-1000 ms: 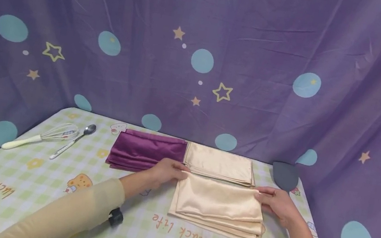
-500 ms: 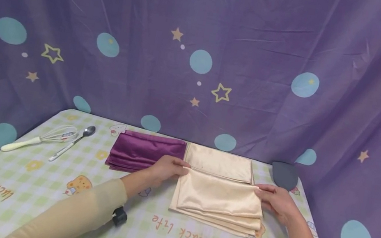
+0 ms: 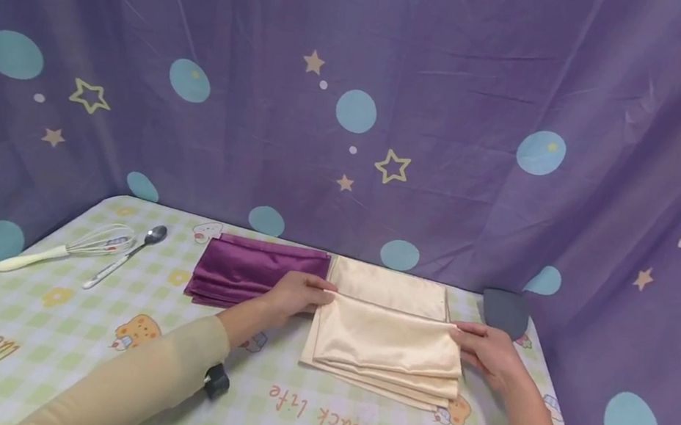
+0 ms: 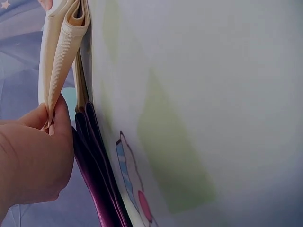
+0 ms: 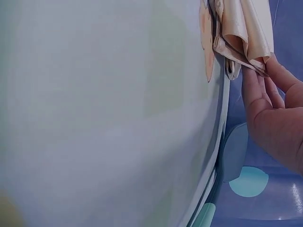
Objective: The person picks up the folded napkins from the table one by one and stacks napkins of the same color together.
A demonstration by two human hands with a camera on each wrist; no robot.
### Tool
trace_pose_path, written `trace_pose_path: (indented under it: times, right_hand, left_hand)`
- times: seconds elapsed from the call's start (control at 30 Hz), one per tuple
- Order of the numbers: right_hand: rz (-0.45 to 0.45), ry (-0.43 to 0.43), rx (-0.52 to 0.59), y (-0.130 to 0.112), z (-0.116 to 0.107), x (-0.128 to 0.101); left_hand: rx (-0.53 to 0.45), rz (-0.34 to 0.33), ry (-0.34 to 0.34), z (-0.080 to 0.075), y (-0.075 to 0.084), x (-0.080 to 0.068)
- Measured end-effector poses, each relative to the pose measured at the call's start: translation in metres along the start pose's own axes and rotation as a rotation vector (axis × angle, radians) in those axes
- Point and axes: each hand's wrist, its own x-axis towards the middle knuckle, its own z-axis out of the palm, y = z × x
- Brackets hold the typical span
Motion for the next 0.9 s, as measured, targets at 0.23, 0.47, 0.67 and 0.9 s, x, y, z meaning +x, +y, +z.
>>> trace_pose_path:
  times: [0.23,0.47,0.67,0.9]
  right_hand:
    - [-0.017,0.041,0.049,-0.004,-0.001,0.008]
    - [-0.025,0.08,0.054,-0.006,0.001,0.015]
    - [-0.011,0.08,0.025,-0.006,0.003,0.022]
    - [0.009,0.105,-0.014,-0.013,0.004,0.027]
  left_hand:
    - [-0.014,0.022,0.0,0.001,0.003,0.007]
    - [-0.01,0.043,0.0,0.002,0.008,0.013]
    - [-0.007,0.049,-0.001,0.001,0.011,0.018]
    - [-0.005,0.045,0.014,0.001,0.013,0.021]
